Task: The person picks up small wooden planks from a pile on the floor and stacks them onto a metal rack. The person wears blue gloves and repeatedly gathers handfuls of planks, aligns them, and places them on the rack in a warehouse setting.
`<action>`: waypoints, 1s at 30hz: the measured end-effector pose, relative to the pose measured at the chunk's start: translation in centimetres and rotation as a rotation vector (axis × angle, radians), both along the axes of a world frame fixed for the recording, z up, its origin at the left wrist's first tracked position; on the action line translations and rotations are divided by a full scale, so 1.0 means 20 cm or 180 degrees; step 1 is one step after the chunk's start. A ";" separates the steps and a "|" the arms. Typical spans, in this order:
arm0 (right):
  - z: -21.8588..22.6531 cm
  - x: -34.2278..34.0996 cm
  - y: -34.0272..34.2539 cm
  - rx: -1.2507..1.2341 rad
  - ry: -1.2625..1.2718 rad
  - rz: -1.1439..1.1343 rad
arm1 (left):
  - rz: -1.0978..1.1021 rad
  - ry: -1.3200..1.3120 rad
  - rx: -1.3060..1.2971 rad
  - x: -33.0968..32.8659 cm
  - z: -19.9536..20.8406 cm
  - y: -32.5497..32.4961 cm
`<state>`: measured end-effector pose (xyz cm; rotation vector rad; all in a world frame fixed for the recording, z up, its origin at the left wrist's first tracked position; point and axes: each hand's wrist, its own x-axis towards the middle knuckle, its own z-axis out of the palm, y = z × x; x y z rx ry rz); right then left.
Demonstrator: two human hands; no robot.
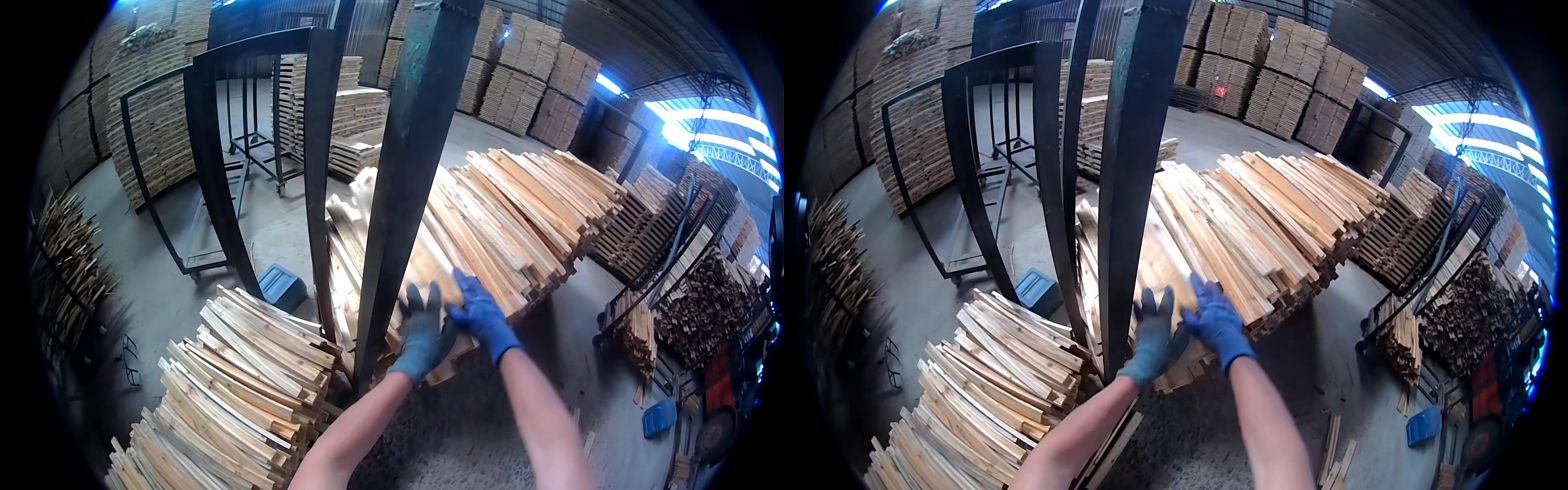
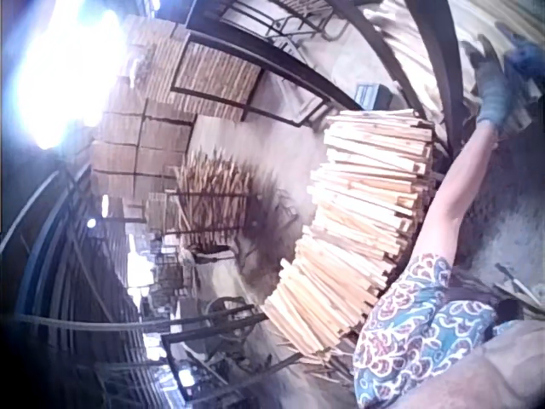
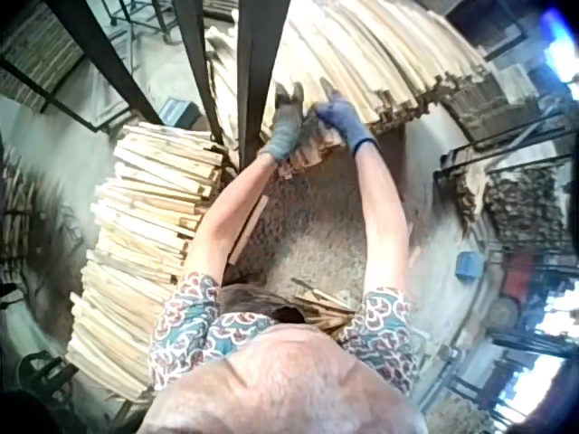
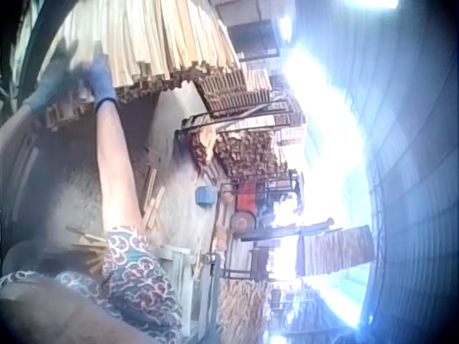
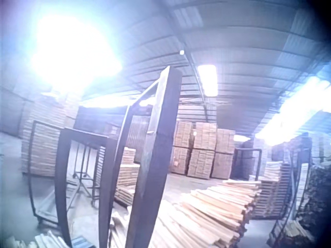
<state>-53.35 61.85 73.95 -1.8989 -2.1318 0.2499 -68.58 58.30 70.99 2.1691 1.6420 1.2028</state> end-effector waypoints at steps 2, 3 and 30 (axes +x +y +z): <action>0.02 -0.33 -0.15 -0.0095 -0.0911 -0.0559 | -0.0171 -0.0389 -0.0254 -0.14 -0.30 0.02; -0.01 -0.33 -0.15 -0.0023 -0.0858 -0.0495 | -0.0407 -0.0693 -0.0093 -0.16 -0.32 -0.01; -0.26 -0.23 -0.41 0.1421 0.0750 0.0370 | -0.0535 -0.2010 -0.1438 -0.84 -0.22 0.78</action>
